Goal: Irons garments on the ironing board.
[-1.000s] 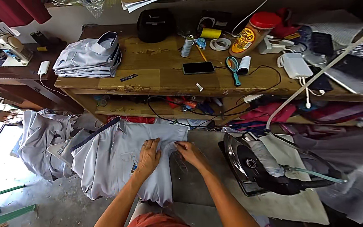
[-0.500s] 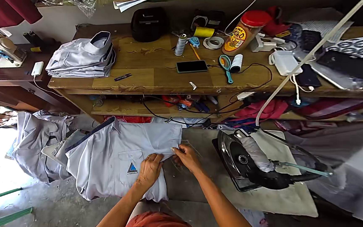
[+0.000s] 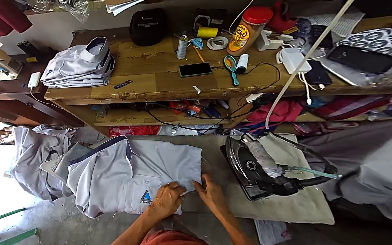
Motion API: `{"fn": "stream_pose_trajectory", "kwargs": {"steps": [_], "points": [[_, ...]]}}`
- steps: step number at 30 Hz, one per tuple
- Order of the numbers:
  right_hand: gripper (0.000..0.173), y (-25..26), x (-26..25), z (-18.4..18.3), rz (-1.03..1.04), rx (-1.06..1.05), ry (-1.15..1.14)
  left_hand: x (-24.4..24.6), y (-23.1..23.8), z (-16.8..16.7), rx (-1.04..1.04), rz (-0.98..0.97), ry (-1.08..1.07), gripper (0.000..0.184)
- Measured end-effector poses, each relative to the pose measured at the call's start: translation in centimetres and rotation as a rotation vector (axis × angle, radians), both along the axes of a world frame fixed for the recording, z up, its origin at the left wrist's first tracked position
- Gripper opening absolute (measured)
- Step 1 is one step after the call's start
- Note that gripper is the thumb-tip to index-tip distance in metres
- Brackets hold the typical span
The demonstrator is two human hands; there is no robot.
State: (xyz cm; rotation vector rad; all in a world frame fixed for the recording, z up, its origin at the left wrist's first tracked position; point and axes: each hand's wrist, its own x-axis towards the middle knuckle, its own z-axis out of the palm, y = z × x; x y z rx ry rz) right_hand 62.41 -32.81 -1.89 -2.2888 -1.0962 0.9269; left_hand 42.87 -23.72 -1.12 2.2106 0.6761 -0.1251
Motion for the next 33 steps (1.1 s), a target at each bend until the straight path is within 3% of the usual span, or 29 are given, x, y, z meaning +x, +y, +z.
{"fn": "stream_pose_trajectory", "kwargs": {"steps": [3,6,9,11,14,18,20,22,24,26,29,33], "points": [[0.048,-0.1,0.5,0.0,-0.035,-0.018,0.185,0.8,3.0,1.8,-0.083,-0.047,0.030,0.033],[0.048,-0.3,0.7,0.1,-0.105,0.000,0.365,1.9,8.4,3.1,0.182,0.129,-0.005,0.036],[0.048,-0.4,0.2,0.4,-0.132,0.057,0.427,2.0,15.3,3.7,0.381,0.190,0.258,0.043],[0.043,0.0,-0.2,0.2,-0.155,0.073,0.428,0.9,18.7,3.6,0.368,0.189,0.442,0.046],[0.026,1.2,-1.1,-0.1,-0.168,0.074,0.400,-1.8,21.6,4.2,0.375,0.193,0.588,0.053],[0.021,3.8,-3.0,-0.1,-0.152,0.026,0.394,-5.7,23.8,4.8,0.377,0.249,0.716,0.054],[0.022,4.8,-3.5,0.1,-0.132,-0.022,0.373,-6.0,23.9,4.7,0.429,0.306,0.600,0.052],[0.024,5.1,-3.5,0.2,-0.141,-0.038,0.373,-4.9,22.5,4.0,0.546,0.280,0.375,0.037],[0.024,4.9,-3.5,0.2,-0.178,-0.030,0.389,-2.6,19.8,2.5,0.560,0.140,0.121,0.033],[0.025,4.7,-3.4,0.2,-0.176,-0.044,0.349,0.4,16.8,0.5,0.472,-0.061,-0.045,0.039],[0.030,4.7,-3.3,0.5,-0.108,-0.082,0.116,4.3,15.0,-1.8,0.395,-0.187,0.013,0.056],[0.036,4.7,-2.6,0.9,-0.087,-0.140,-0.034,6.2,15.1,-1.0,0.326,-0.160,0.103,0.055]]}}
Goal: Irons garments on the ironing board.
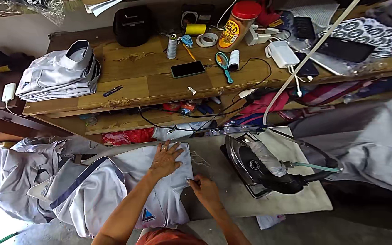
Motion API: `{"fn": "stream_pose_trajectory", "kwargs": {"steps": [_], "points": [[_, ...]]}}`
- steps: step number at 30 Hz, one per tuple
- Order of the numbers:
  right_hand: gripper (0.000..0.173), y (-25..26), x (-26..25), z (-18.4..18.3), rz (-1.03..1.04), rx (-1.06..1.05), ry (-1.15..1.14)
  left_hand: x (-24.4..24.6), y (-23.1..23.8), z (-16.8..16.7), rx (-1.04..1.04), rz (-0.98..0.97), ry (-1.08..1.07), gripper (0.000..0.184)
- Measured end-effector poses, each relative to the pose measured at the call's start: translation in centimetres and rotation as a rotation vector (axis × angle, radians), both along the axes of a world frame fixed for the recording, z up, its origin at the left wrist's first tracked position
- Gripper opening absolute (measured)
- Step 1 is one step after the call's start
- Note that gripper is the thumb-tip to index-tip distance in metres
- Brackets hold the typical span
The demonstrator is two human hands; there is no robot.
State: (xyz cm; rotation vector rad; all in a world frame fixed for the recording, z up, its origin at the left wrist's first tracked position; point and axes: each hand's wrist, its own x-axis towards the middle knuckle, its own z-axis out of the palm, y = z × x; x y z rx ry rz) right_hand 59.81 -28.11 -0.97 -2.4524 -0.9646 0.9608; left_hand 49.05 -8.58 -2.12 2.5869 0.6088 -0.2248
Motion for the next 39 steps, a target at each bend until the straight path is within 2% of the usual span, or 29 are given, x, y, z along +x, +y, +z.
{"fn": "stream_pose_trajectory", "kwargs": {"steps": [4,8,10,12,14,16,18,20,21,23,25,27,28,29,32,34,36,39], "points": [[0.037,0.3,-0.1,0.6,0.078,-0.079,-0.036,-0.8,-0.9,-1.1,0.114,0.027,-0.175,0.050],[0.039,1.0,0.3,1.4,0.154,-0.203,-0.014,-0.7,-1.6,-1.2,0.072,0.017,-0.105,0.053],[0.038,1.5,0.8,2.0,0.174,-0.242,0.004,-0.7,-1.4,-0.3,0.032,0.015,-0.070,0.055],[0.034,2.1,1.2,2.5,0.175,-0.206,-0.006,-1.7,-0.2,2.2,-0.019,0.075,-0.032,0.056],[0.036,2.4,1.3,2.7,0.169,-0.140,-0.013,-5.3,1.9,5.8,-0.011,0.236,-0.022,0.049],[0.037,2.7,1.3,2.5,0.169,-0.105,0.003,-11.3,4.6,9.1,0.044,0.433,0.054,0.047],[0.036,2.5,1.1,2.1,0.177,-0.066,0.004,-18.2,7.0,11.5,0.050,0.641,0.231,0.063],[0.035,2.4,0.8,1.9,0.181,-0.062,0.008,-23.8,8.2,11.3,0.035,0.805,0.449,0.081],[0.035,2.3,0.7,1.8,0.180,-0.060,0.012,-25.5,8.5,10.3,0.029,0.848,0.533,0.078],[0.033,2.2,0.7,1.8,0.185,-0.068,0.014,-26.7,8.5,8.0,0.046,0.870,0.547,0.047],[0.032,2.4,0.8,1.5,0.197,-0.069,0.010,-25.7,8.9,7.5,0.106,0.893,0.282,0.025],[0.031,2.2,0.8,1.2,0.206,-0.059,-0.003,-23.7,9.6,7.3,0.184,0.925,-0.071,0.021],[0.030,2.1,0.8,1.0,0.209,-0.057,-0.011,-22.8,10.1,6.9,0.209,0.932,-0.183,0.021],[0.030,2.1,0.8,1.0,0.209,-0.051,-0.014,-22.0,10.6,6.7,0.215,0.942,-0.201,0.023],[0.030,1.9,0.8,1.0,0.202,-0.050,-0.024,-20.1,11.2,8.1,0.159,1.005,0.055,0.047],[0.030,1.4,0.6,0.7,0.194,-0.020,-0.039,-18.4,10.3,8.7,0.313,0.985,-0.009,0.047],[0.029,0.8,0.5,0.5,0.172,0.032,-0.059,-15.6,8.3,8.2,0.433,0.820,-0.205,0.034],[0.030,0.2,0.4,0.6,0.136,0.128,-0.083,-8.8,3.2,5.2,0.282,0.480,-0.342,0.030]]}}
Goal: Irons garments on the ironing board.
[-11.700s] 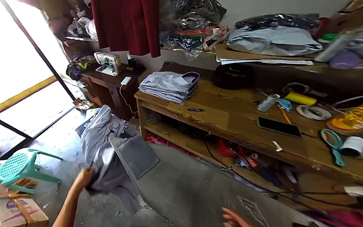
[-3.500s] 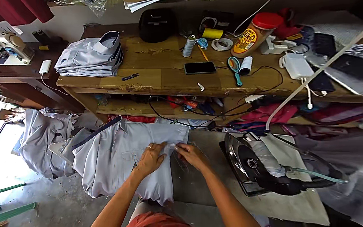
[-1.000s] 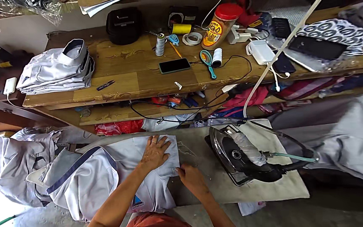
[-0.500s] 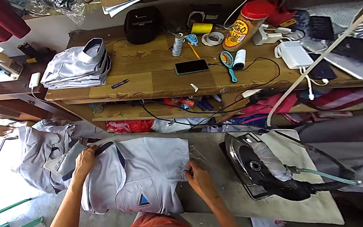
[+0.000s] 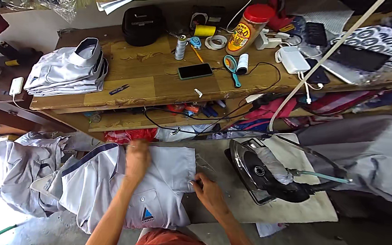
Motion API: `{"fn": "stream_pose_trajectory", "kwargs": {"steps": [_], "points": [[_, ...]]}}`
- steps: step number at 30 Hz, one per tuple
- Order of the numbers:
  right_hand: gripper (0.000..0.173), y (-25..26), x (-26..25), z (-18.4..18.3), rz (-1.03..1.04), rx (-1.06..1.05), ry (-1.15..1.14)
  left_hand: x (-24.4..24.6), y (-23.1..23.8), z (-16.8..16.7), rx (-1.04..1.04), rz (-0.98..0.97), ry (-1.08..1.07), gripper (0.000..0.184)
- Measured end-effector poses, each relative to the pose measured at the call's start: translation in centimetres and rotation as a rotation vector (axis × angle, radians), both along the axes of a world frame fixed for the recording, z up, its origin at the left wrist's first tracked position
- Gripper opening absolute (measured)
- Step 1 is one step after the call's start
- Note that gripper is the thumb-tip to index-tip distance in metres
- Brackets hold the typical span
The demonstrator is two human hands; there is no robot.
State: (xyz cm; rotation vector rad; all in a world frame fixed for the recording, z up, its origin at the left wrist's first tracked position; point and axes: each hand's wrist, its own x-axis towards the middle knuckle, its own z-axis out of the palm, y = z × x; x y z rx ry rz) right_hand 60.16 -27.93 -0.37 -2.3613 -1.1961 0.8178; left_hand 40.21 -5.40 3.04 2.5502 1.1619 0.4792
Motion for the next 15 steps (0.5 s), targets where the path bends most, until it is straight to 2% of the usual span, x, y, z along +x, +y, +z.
{"fn": "stream_pose_trajectory", "kwargs": {"steps": [3,5,7,11,13,15], "points": [[0.035,-0.2,0.1,0.2,-0.008,-0.022,0.027,6.1,-4.9,-4.0,-0.120,-0.385,-0.014,0.033],[0.034,-0.3,-0.1,0.2,0.002,-0.044,0.044,8.9,-6.5,-5.3,-0.212,-0.497,0.137,0.048],[0.031,-0.7,-0.5,-0.2,0.025,-0.069,0.038,10.4,-6.8,-6.1,-0.235,-0.504,0.274,0.058],[0.031,-0.9,-0.5,0.1,0.032,-0.083,0.001,11.5,-6.0,-5.3,-0.269,-0.507,0.352,0.060],[0.030,-0.4,-0.2,0.3,0.027,0.001,-0.036,11.6,-5.8,-4.8,-0.292,-0.513,0.371,0.060],[0.026,0.8,0.1,0.2,0.032,0.174,-0.086,11.7,-5.5,-4.3,-0.315,-0.525,0.362,0.058]]}}
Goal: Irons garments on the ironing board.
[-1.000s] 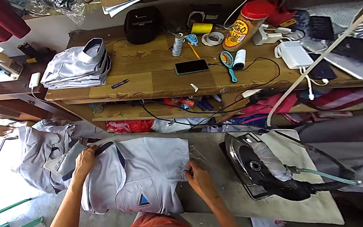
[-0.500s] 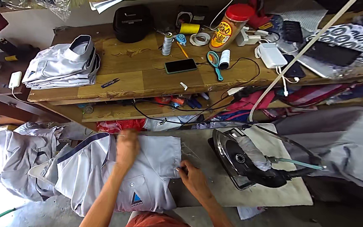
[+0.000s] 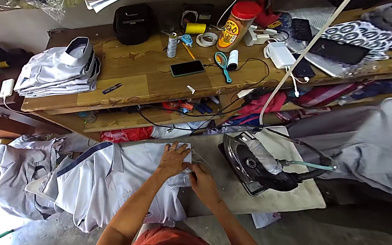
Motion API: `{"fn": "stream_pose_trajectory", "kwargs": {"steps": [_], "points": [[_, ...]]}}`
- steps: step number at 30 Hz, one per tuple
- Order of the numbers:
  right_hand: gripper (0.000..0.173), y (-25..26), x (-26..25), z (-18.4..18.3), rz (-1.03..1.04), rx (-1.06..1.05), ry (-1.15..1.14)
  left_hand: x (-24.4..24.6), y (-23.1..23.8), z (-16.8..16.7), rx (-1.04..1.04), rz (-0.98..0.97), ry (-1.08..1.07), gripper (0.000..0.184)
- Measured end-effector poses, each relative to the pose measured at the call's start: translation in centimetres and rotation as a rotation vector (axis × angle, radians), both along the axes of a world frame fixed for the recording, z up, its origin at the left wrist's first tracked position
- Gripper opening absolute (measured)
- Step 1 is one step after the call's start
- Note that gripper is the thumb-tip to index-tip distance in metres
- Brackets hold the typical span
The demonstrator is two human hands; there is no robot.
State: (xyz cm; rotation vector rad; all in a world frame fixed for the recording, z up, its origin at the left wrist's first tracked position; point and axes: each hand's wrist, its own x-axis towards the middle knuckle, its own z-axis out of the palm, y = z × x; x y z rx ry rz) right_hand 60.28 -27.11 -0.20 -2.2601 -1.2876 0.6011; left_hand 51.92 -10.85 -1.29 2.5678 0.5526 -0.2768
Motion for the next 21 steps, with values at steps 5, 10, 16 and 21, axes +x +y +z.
{"fn": "stream_pose_trajectory", "kwargs": {"steps": [5,10,16,21], "points": [[0.021,1.9,0.6,0.2,0.064,0.273,0.000,-1.9,0.3,0.2,-0.039,0.157,-0.281,0.044],[0.027,-1.2,1.8,1.3,-0.018,-0.036,0.234,-7.1,-3.8,0.6,0.076,0.334,-0.504,0.026],[0.048,-3.5,1.9,-1.0,0.014,-0.184,0.592,-10.5,-10.8,-1.1,0.203,0.306,-0.432,0.035],[0.035,-1.4,1.4,-1.2,-0.109,-0.151,0.560,-11.0,-10.4,-0.9,-0.172,0.492,-0.317,0.023]]}}
